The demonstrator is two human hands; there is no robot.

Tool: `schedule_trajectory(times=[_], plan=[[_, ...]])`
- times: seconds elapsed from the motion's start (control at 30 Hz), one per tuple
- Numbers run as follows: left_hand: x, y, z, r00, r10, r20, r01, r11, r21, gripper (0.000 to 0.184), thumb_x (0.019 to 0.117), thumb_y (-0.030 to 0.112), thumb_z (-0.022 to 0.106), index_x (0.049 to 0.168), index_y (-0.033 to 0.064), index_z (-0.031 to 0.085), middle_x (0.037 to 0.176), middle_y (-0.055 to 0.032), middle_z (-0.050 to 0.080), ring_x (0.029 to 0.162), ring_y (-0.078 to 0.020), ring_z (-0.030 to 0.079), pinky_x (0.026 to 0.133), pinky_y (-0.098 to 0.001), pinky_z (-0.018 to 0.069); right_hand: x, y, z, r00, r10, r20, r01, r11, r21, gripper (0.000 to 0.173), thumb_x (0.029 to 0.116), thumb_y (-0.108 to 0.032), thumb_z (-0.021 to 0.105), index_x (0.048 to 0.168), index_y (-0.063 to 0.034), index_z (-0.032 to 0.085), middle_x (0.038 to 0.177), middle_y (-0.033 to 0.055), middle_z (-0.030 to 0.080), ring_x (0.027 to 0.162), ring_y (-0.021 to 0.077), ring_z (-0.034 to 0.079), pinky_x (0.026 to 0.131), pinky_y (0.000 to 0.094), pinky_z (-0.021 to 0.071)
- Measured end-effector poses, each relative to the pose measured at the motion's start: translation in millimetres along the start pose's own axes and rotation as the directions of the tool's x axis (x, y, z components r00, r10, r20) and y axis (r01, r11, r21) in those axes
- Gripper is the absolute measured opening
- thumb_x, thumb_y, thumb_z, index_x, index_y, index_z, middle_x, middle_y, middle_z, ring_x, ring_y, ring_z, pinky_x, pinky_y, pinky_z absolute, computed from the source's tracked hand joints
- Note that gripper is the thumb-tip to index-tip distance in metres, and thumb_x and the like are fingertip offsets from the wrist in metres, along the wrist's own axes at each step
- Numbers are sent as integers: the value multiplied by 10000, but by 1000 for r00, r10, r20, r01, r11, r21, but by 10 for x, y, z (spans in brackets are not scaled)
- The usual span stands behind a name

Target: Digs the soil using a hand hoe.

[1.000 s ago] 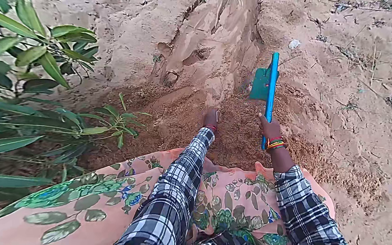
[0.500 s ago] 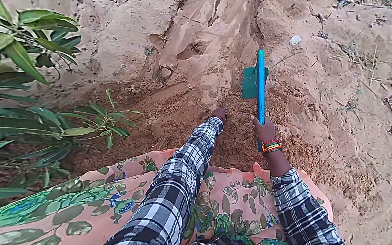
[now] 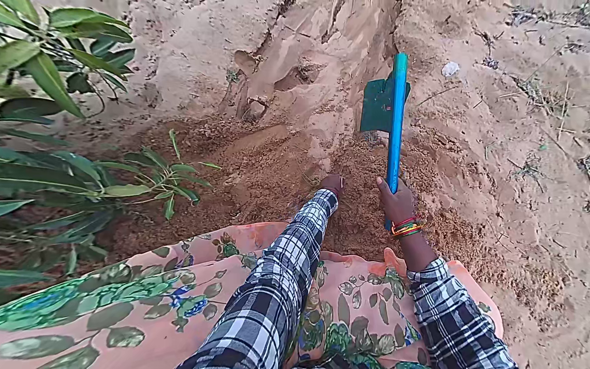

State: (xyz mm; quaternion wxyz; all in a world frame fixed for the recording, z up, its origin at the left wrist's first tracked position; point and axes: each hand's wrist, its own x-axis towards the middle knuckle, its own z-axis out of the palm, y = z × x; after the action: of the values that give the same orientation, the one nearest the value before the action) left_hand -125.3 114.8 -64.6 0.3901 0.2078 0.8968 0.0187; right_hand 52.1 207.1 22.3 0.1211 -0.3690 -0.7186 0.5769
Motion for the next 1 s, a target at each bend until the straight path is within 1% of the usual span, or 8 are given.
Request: schedule_trajectory(times=[0.13,0.23,0.4,0.6,0.77,0.87,0.93,1.0], plan=[[-21,-33,152,997,-40,-65,31,990,-137,416,1003,78,598,1398,-44,547,1339,-321,612,1259,-489,599,1025,-664,478,-16,19,217,988,-130,81,120,986,117,363,1001,-404,628,1098,-59,577,613,-39,452,469,78,426,485,291,430],[-32,-41,190,996,-15,-82,4,991,-136,383,1019,148,603,1365,-18,592,1322,-295,635,1250,-466,613,1021,-651,486,54,122,484,985,-21,173,13,999,45,390,1024,-429,619,1071,-45,569,625,23,463,484,147,444,502,352,441],[-67,-14,184,995,-55,-82,42,987,-155,448,946,154,705,1319,-71,601,1316,-302,630,1249,-453,615,1014,-630,504,162,17,515,886,342,314,-211,899,-384,533,1067,-444,546,1286,42,573,1027,245,646,902,355,634,858,535,504],[-44,-67,245,995,-33,-93,15,982,-190,493,939,108,696,1379,-61,554,1336,-313,614,1255,-473,605,1027,-647,491,-31,-178,421,982,78,172,-40,976,-214,454,1043,-437,595,1136,6,617,779,135,573,665,267,546,666,484,472],[-171,-56,195,993,-49,-104,18,961,-276,435,983,140,648,1375,-36,582,1356,-288,617,1282,-444,596,1067,-620,471,-58,-219,469,958,-249,142,255,967,-23,421,1002,-457,614,1108,-49,596,661,2,505,519,115,465,514,336,435],[-124,-58,213,994,-35,-108,7,967,-254,454,984,136,638,1405,-18,567,1375,-282,607,1289,-444,590,1061,-628,473,18,-106,502,963,72,260,-22,982,-190,446,1052,-422,585,1181,4,578,761,136,561,627,252,535,626,456,476],[-100,-62,254,993,-43,-109,15,970,-243,407,1074,228,515,1368,-45,584,1374,-292,605,1294,-444,590,1066,-619,471,156,-49,433,881,328,342,-208,916,-343,512,1079,-443,520,1286,24,561,914,200,610,749,295,584,721,478,509],[-75,-72,296,992,-36,-123,5,969,-246,425,1092,253,478,1359,-62,583,1369,-302,603,1291,-451,589,1068,-619,470,172,-86,371,853,397,338,-268,890,-369,516,1085,-446,501,1286,25,563,945,196,603,774,287,573,744,468,494]])
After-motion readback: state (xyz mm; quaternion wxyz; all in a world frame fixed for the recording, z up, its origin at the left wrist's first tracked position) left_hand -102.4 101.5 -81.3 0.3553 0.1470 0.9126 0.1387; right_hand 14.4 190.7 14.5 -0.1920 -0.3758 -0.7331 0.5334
